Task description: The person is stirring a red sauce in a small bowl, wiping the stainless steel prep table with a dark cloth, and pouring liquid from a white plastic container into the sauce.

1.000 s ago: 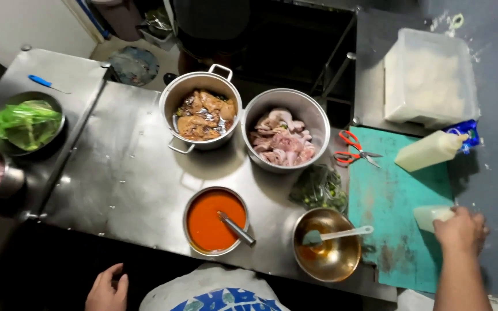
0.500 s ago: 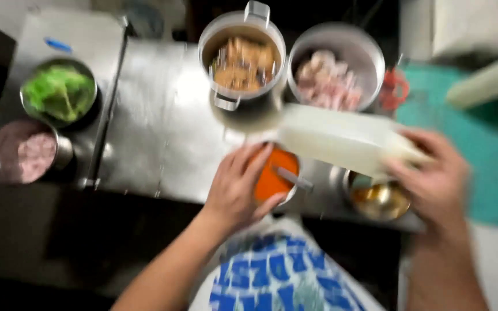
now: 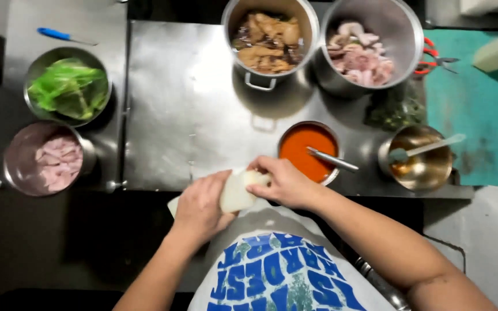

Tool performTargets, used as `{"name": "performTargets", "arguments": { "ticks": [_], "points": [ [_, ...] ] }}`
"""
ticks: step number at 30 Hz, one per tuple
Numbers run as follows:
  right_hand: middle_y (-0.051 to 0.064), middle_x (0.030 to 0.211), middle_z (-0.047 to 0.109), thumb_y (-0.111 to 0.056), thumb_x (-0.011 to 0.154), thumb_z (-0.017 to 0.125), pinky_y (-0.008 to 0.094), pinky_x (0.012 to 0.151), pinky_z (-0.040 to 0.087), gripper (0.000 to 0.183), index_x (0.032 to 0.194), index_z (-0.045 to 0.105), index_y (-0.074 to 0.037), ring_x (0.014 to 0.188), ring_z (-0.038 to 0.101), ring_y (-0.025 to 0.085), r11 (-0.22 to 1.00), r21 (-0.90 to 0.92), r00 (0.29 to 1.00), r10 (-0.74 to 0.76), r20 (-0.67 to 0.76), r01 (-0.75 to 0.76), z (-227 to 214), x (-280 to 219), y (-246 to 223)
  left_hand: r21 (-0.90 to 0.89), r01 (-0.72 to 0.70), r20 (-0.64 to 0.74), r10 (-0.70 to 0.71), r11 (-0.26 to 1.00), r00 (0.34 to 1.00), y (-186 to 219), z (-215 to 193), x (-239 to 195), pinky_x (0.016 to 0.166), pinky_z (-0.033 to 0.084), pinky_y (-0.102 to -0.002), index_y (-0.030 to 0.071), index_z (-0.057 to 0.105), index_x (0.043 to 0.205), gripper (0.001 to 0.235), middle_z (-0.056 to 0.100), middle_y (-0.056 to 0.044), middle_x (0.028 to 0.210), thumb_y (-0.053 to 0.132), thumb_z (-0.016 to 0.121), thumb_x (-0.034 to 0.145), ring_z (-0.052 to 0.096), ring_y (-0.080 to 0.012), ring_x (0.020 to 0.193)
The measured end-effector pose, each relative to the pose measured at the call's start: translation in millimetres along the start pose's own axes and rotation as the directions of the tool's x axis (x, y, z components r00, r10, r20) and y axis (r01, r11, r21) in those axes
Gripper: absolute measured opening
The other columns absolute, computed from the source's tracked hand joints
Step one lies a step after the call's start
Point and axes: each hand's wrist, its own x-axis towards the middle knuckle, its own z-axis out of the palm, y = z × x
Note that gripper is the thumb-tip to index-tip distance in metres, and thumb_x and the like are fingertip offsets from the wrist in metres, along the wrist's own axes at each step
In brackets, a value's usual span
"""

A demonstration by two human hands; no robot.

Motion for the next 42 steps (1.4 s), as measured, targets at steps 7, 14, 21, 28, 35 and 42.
{"name": "performTargets", "arguments": {
  "ticks": [7, 14, 21, 28, 35, 42],
  "points": [
    [0.020, 0.092, 0.060, -0.023, 0.078, 0.075, 0.047, 0.068, 0.057, 0.042, 0.112, 0.060, -0.003, 0.085, 0.064, 0.041, 0.925, -0.138, 0.933, -0.339, 0.122, 0.354, 7, -5, -60, -0.321, 0.268, 0.268, -0.185, 0.908, 0.946, -17, -54, -8, 0.085, 0.054, -0.044, 0.014, 0.051, 0.137, 0.086, 0.067, -0.013, 0.110, 0.038, 0.084, 0.061, 0.066, -0.0351, 0.100],
    [0.011, 0.091, 0.063, -0.026, 0.088, 0.065, 0.043, 0.079, 0.054, 0.028, 0.107, 0.064, -0.006, 0.089, 0.067, 0.034, 0.865, -0.158, 0.878, -0.474, 0.059, 0.477, 5, 0, -82, -0.336, 0.357, 0.299, -0.261, 0.871, 0.918, -35, -59, -22, 0.091, 0.052, -0.047, 0.016, 0.052, 0.135, 0.084, 0.067, -0.014, 0.113, 0.038, 0.083, 0.060, 0.064, -0.0358, 0.107],
    [0.014, 0.083, 0.068, -0.023, 0.087, 0.069, 0.046, 0.076, 0.054, 0.034, 0.112, 0.062, 0.000, 0.081, 0.070, 0.034, 0.890, 0.024, 0.890, -0.455, -0.007, 0.455, 37, -9, -97, -0.218, 0.348, 0.312, -0.272, 0.912, 0.910, -34, -54, -31, 0.093, 0.052, -0.043, 0.019, 0.049, 0.138, 0.085, 0.065, -0.006, 0.114, 0.043, 0.081, 0.062, 0.064, -0.0287, 0.109],
    [0.010, 0.089, 0.073, -0.028, 0.087, 0.068, 0.045, 0.092, 0.050, 0.039, 0.119, 0.064, -0.007, 0.099, 0.068, 0.033, 0.957, -0.020, 0.953, -0.287, 0.100, 0.291, 48, -5, -75, -0.110, 0.279, 0.284, -0.239, 0.954, 0.929, -48, -36, -37, 0.090, 0.053, -0.044, 0.017, 0.046, 0.139, 0.088, 0.063, -0.007, 0.115, 0.037, 0.081, 0.061, 0.064, -0.0301, 0.107],
    [0.022, 0.107, 0.067, -0.028, 0.084, 0.072, 0.051, 0.095, 0.047, 0.043, 0.117, 0.064, -0.001, 0.110, 0.061, 0.043, 0.952, -0.056, 0.953, -0.302, 0.019, 0.302, 64, 11, -54, -0.064, 0.257, 0.291, -0.228, 0.964, 0.929, -57, -28, -39, 0.090, 0.051, -0.044, 0.014, 0.044, 0.141, 0.088, 0.061, -0.009, 0.118, 0.035, 0.082, 0.064, 0.063, -0.0315, 0.109],
    [0.020, 0.101, 0.069, -0.028, 0.085, 0.069, 0.048, 0.084, 0.055, 0.039, 0.117, 0.064, -0.008, 0.100, 0.067, 0.041, 0.990, -0.132, 0.995, -0.030, 0.090, 0.042, 74, 32, -16, -0.054, 0.258, 0.319, -0.228, 0.965, 0.920, -48, -31, -35, 0.095, 0.048, -0.043, 0.013, 0.046, 0.141, 0.089, 0.061, -0.011, 0.120, 0.031, 0.086, 0.063, 0.062, -0.0309, 0.111]
  ]
}}
